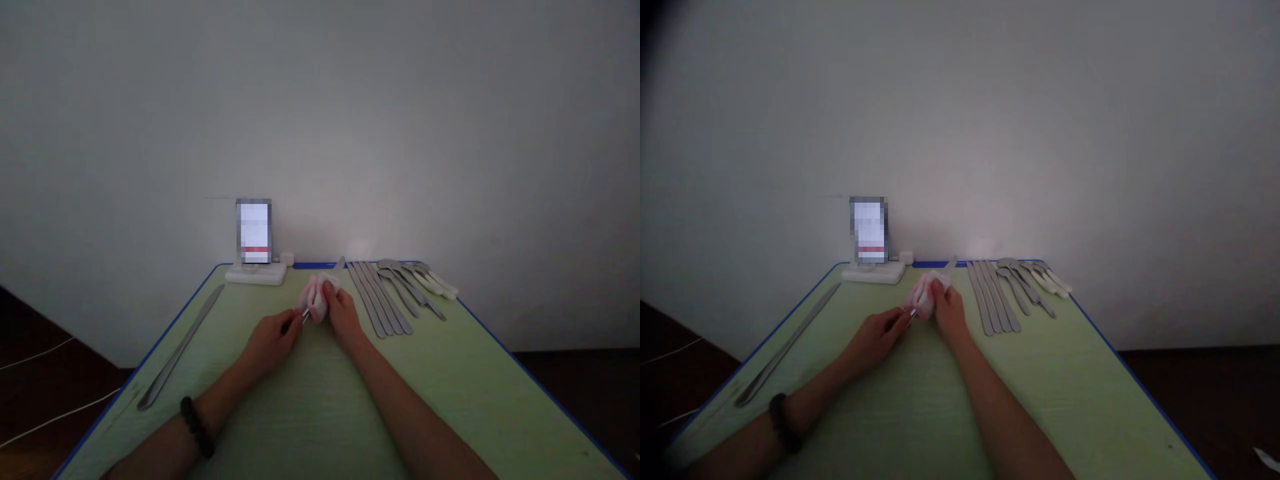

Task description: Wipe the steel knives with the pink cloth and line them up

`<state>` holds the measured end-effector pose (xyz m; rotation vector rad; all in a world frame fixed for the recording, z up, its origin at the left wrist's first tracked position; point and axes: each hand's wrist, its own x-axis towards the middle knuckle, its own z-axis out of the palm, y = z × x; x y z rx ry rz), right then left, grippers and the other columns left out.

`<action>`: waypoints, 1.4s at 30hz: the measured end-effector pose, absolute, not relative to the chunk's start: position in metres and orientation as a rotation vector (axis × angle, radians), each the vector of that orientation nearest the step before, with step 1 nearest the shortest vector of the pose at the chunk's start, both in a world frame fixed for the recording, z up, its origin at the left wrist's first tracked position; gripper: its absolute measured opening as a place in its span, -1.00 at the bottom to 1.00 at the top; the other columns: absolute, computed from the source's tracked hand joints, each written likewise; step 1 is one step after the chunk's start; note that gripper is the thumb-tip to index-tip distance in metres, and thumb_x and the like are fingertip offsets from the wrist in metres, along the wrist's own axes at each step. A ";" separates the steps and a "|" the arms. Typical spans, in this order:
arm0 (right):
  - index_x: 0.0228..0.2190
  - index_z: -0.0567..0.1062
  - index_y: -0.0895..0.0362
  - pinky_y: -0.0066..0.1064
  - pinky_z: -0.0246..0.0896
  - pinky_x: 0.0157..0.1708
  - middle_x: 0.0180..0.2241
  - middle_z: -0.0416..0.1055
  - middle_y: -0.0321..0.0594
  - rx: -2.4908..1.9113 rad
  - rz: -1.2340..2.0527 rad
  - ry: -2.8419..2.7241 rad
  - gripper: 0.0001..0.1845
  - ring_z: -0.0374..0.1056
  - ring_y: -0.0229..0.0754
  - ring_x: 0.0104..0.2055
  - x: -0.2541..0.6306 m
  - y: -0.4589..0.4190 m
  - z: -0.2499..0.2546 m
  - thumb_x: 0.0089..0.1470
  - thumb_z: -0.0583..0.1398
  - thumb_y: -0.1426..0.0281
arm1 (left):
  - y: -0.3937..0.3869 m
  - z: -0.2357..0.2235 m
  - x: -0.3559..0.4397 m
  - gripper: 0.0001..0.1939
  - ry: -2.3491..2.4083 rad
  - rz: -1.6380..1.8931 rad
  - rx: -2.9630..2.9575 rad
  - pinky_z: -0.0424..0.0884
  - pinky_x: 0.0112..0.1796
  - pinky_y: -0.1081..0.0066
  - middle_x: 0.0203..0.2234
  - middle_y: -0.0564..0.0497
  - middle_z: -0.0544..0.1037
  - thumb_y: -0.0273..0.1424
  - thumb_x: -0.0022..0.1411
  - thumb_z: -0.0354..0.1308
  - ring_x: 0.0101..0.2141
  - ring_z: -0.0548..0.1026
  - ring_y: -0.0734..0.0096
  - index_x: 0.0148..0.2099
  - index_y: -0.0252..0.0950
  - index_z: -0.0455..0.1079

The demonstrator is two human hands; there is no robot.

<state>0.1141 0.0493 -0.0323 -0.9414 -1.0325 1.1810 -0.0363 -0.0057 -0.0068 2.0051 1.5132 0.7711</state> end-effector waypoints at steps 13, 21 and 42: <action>-0.56 0.45 0.17 -0.43 0.02 -0.53 -0.60 0.35 -0.29 -0.980 1.080 -1.080 -0.60 0.15 -0.26 -0.55 0.114 0.046 -0.024 -0.07 0.17 0.06 | 0.056 -0.004 -0.038 -0.60 2.314 1.105 2.097 0.40 -0.45 0.35 0.21 -0.26 0.05 -0.47 0.16 -0.03 -0.24 0.50 0.23 0.07 -0.33 0.09; -0.55 0.43 0.17 -0.43 0.01 -0.54 -0.60 0.33 -0.30 -1.015 1.086 -1.092 -0.59 0.13 -0.27 -0.55 0.114 0.048 -0.027 -0.05 0.15 0.05 | 0.065 0.008 -0.042 -0.52 2.399 0.849 2.123 0.40 -0.42 0.31 0.29 -0.13 -0.08 -0.44 0.19 -0.05 -0.26 0.52 0.17 0.18 -0.21 0.11; -0.53 0.39 0.19 -0.45 0.02 -0.55 -0.59 0.28 -0.31 -1.078 1.076 -1.165 -0.57 0.11 -0.30 -0.55 0.113 0.046 -0.026 -0.04 0.11 0.04 | 0.076 0.006 -0.054 -0.47 2.346 0.911 2.112 0.42 -0.36 0.25 0.27 -0.08 -0.04 -0.44 0.17 -0.03 -0.17 0.47 0.11 0.20 -0.13 0.07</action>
